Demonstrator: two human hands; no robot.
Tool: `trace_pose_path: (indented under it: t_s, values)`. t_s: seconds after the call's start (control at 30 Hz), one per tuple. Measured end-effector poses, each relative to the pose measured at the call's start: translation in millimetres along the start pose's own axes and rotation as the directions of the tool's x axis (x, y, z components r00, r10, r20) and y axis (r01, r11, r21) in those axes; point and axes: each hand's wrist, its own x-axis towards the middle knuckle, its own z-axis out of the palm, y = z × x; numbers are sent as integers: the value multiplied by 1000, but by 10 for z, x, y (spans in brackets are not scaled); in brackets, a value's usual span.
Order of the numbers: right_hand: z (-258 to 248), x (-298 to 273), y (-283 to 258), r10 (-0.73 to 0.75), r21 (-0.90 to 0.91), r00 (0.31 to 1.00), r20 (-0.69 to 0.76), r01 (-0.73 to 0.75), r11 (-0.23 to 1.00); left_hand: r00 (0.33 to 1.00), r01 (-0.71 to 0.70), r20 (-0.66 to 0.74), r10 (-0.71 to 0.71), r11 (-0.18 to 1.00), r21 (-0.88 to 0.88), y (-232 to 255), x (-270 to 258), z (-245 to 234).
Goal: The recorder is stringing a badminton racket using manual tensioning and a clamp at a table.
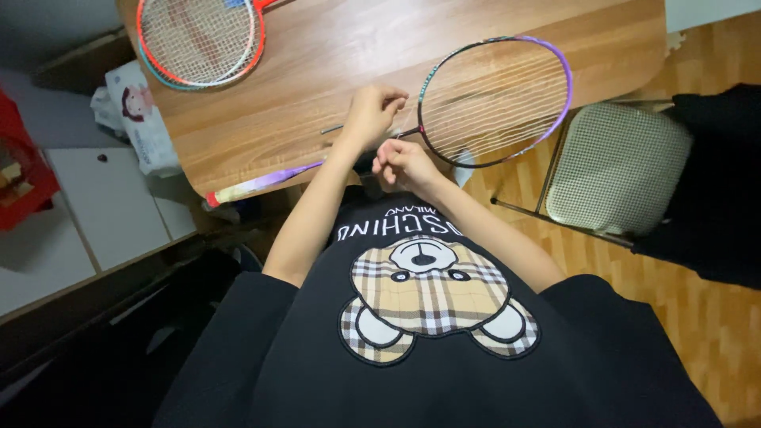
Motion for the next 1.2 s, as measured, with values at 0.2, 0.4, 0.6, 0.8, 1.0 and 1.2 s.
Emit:
trace_pose_path:
  t_s: [0.2,0.4,0.6,0.8,1.0,1.2]
  values:
    - [-151,55,83,60,-33,996,-72,-62,998,996,55,82,-46,992,-115,44,127,129]
    - [-192,114,90,39,14,999,-17,-39,999,989,149,-11,-150,985,-85,125,130,131]
    - [-139,144,19,36,-79,999,-24,-37,996,924,375,130,-360,784,-495,-226,176,341]
    - [-209,224,99,48,-67,999,-24,-49,997,885,444,269,-379,515,-733,-567,231,515]
    - [-174,227,70,84,-21,994,-64,-85,996,867,481,314,-388,486,-730,-562,254,521]
    - [-216,259,99,57,-40,998,-22,-58,998,863,497,332,-381,527,-689,-575,283,476]
